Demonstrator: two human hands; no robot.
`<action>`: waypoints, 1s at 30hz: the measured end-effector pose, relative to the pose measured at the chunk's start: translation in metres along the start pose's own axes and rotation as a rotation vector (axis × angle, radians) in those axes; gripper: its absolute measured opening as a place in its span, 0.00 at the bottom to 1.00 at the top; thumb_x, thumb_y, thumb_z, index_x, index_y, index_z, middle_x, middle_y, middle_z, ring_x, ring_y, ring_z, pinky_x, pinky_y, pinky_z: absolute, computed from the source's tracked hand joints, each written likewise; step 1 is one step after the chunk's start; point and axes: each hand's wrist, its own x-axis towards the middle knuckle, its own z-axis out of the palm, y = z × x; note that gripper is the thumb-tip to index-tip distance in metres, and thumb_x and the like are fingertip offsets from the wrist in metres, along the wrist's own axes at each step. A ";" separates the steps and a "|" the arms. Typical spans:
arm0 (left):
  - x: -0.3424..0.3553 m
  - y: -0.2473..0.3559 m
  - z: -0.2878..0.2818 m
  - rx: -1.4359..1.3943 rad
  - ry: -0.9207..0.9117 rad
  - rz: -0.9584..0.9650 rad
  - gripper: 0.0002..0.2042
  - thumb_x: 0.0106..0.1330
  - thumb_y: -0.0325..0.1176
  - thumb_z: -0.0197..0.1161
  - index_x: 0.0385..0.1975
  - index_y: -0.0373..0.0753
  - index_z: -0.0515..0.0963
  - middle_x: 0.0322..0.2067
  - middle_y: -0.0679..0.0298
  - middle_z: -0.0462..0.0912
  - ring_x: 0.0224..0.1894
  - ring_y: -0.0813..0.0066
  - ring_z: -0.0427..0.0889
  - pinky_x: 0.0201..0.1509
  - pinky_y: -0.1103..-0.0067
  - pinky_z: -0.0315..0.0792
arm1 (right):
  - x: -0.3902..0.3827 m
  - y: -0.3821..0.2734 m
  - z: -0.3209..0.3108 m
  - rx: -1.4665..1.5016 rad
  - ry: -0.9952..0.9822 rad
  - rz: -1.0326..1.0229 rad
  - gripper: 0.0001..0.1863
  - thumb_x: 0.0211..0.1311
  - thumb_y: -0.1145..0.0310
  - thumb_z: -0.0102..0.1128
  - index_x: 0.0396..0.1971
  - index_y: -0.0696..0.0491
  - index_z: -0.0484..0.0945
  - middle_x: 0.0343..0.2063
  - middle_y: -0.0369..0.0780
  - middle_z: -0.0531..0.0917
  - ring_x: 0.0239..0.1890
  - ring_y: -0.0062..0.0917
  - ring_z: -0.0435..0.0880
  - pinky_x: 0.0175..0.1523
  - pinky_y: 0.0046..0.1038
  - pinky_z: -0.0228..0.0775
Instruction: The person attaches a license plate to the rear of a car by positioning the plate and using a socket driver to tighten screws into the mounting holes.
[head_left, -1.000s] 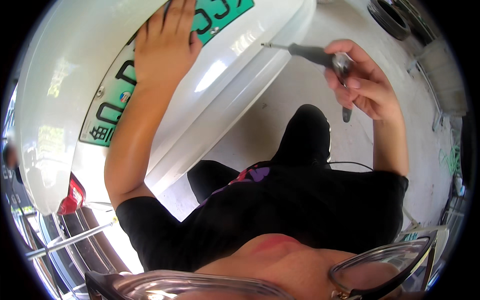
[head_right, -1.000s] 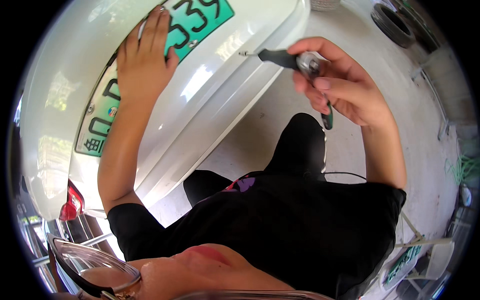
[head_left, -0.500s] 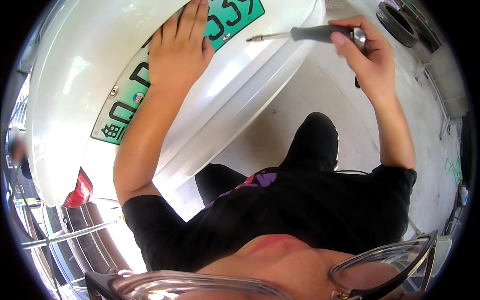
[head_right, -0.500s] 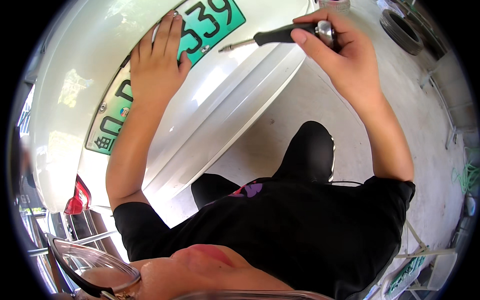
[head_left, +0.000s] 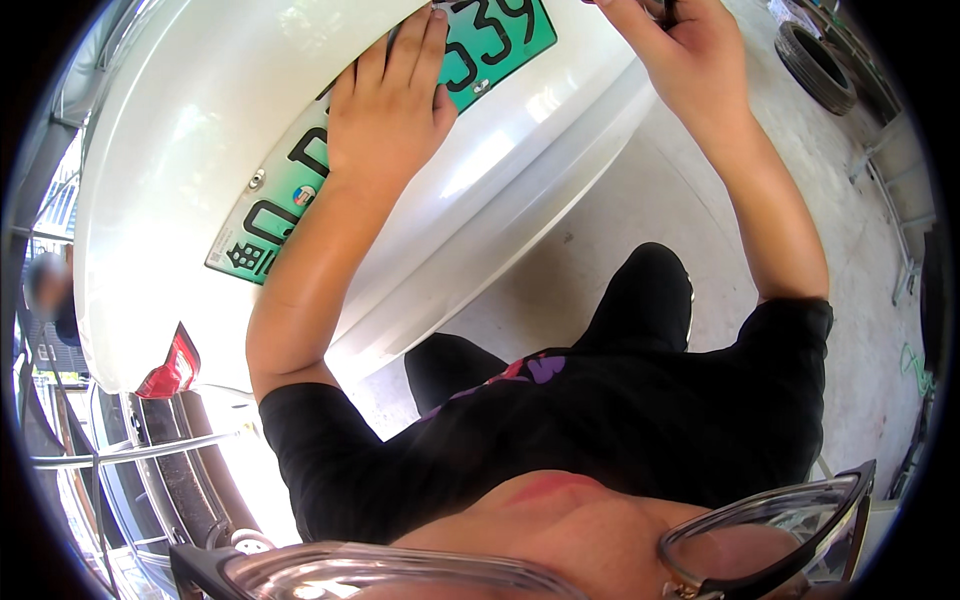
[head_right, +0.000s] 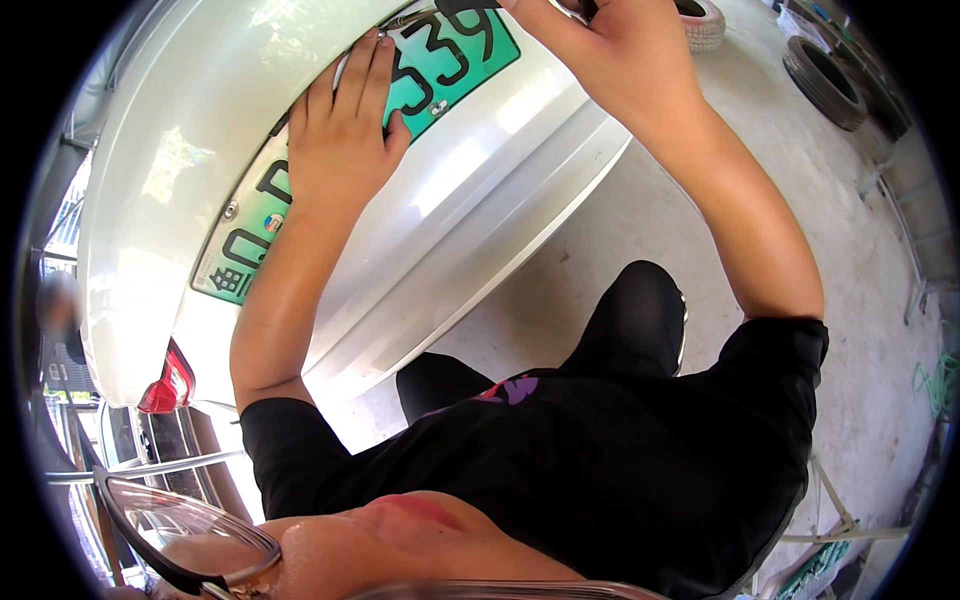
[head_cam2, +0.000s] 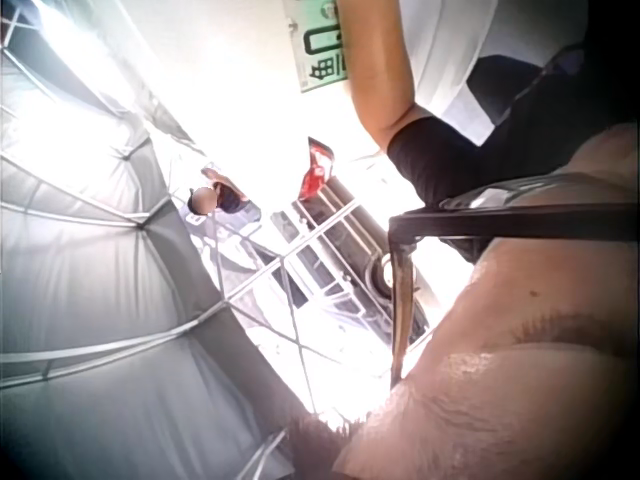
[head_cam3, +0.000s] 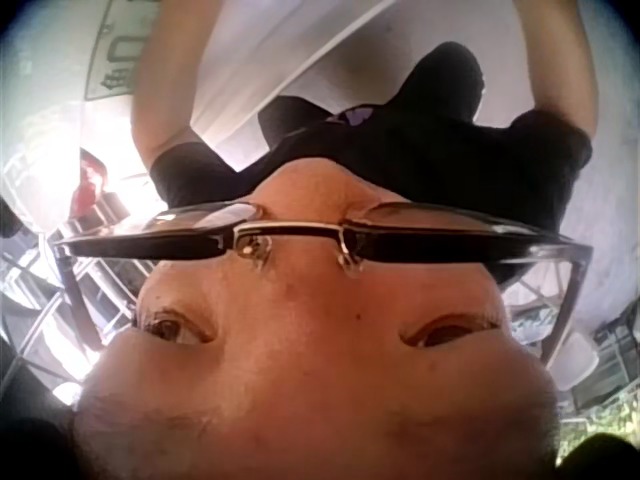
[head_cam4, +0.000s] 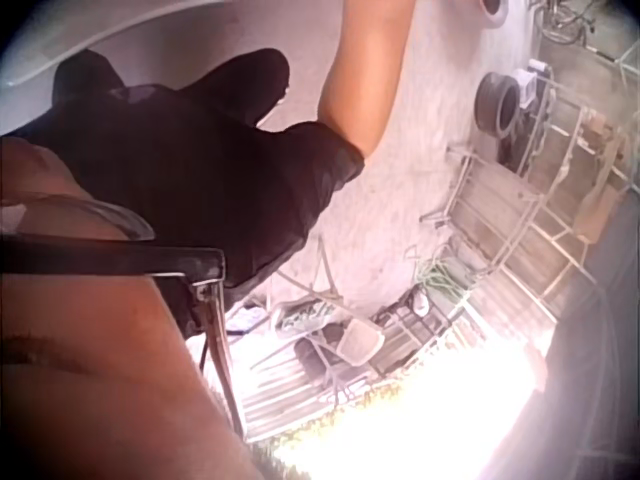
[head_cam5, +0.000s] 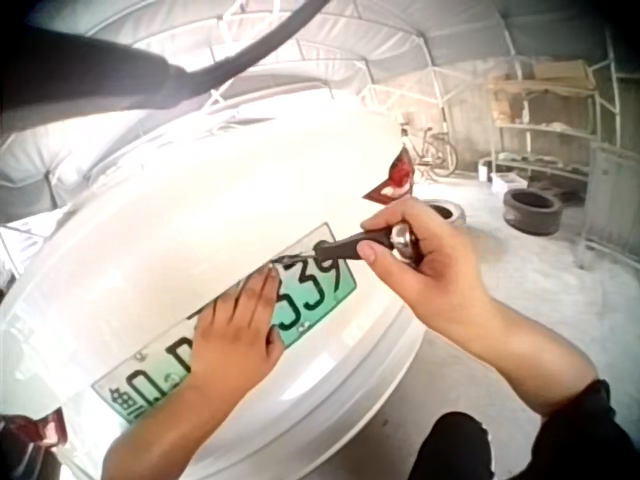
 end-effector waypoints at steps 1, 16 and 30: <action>0.000 0.001 0.000 0.000 -0.003 -0.002 0.35 0.56 0.37 0.66 0.69 0.47 0.76 0.70 0.73 0.75 0.66 0.66 0.75 0.67 0.69 0.73 | 0.000 0.005 0.002 0.000 0.001 -0.001 0.09 0.69 0.75 0.71 0.45 0.55 0.80 0.28 0.26 0.73 0.28 0.08 0.65 0.32 0.16 0.55; 0.001 0.001 0.003 0.026 0.042 0.008 0.34 0.55 0.38 0.65 0.69 0.48 0.76 0.70 0.73 0.75 0.66 0.67 0.75 0.67 0.70 0.72 | 0.001 0.018 0.003 0.086 0.034 -0.129 0.09 0.71 0.73 0.71 0.45 0.56 0.80 0.26 0.26 0.73 0.27 0.09 0.65 0.33 0.17 0.57; 0.004 -0.007 -0.013 -0.048 -0.075 0.049 0.34 0.56 0.37 0.64 0.68 0.37 0.74 0.66 0.59 0.77 0.60 0.62 0.78 0.64 0.65 0.73 | 0.003 0.012 -0.001 0.074 0.007 0.022 0.09 0.69 0.73 0.71 0.42 0.57 0.79 0.26 0.31 0.80 0.25 0.11 0.69 0.31 0.20 0.59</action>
